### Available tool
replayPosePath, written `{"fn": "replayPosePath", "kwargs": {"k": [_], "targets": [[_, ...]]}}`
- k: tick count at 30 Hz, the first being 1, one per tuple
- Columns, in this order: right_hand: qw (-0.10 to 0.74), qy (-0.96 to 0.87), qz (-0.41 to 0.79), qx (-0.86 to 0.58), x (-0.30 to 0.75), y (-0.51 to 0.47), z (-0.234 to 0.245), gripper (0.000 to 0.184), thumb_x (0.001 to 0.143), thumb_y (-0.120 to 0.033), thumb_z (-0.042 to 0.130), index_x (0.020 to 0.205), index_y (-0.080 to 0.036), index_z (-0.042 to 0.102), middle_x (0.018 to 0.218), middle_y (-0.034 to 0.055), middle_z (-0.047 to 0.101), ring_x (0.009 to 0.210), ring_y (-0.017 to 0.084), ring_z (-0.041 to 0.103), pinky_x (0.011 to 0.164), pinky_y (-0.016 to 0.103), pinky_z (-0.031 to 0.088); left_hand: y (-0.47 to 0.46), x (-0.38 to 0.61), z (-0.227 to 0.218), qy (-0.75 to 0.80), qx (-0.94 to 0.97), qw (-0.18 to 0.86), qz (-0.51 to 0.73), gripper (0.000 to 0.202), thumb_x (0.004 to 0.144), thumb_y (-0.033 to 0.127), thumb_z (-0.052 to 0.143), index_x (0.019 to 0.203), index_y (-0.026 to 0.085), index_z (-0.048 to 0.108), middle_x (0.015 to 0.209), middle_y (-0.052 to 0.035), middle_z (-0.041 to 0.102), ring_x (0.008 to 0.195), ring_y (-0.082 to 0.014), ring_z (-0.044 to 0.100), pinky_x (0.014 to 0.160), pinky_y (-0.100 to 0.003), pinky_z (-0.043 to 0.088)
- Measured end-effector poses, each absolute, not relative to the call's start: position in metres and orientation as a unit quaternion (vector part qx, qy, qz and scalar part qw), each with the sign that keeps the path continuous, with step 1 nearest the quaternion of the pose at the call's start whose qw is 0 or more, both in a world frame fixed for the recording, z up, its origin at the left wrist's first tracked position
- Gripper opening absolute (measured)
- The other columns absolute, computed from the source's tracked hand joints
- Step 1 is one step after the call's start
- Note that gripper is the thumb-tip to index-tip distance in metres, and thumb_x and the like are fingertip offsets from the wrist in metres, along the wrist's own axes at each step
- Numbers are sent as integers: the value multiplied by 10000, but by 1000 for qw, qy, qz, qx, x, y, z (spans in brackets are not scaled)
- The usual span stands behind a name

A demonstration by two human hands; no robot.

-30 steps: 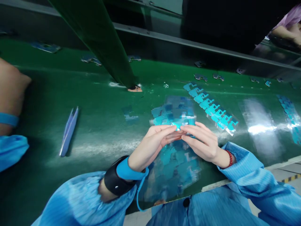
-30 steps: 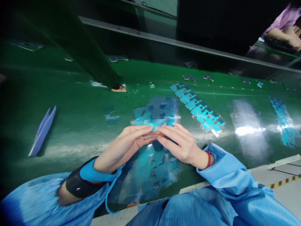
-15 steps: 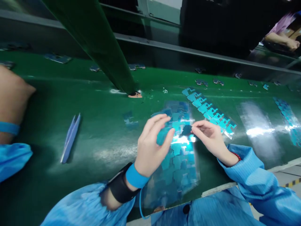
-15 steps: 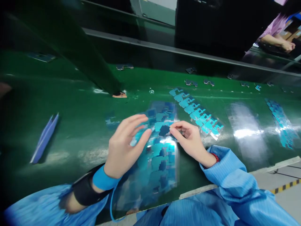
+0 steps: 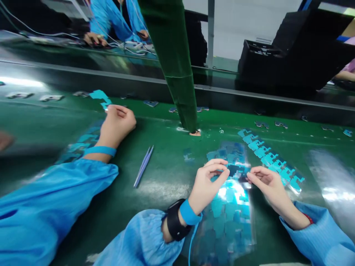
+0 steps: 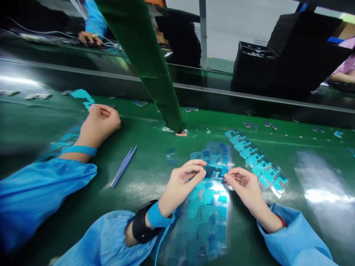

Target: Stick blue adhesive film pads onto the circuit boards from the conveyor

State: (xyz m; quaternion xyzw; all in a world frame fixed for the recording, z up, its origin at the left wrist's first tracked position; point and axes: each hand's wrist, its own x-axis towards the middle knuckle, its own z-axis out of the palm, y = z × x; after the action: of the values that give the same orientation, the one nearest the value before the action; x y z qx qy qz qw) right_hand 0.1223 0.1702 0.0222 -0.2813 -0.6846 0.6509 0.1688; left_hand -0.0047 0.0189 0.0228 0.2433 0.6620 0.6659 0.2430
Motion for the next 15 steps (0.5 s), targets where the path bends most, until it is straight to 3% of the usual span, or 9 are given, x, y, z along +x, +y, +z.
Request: {"fn": "replayPosePath", "kwargs": {"k": [9,15], "targets": [[197,-705,619,-286,126,176,9,228,683,-379,786,779,-194,694,731,12,688,672,116,650,632,169,528,21,-2,22,656,239,247,672,98,696,196,663,617,151,698,956,-134,687,886,-227,661,701,-288,526],[206,-739,574,-286,129,179,7,230,694,-389,769,781,-190,693,691,13,678,610,116,632,586,165,526,22,-2,19,667,234,251,661,106,712,179,665,626,141,713,975,-138,697,864,-220,668,697,-288,529]]}}
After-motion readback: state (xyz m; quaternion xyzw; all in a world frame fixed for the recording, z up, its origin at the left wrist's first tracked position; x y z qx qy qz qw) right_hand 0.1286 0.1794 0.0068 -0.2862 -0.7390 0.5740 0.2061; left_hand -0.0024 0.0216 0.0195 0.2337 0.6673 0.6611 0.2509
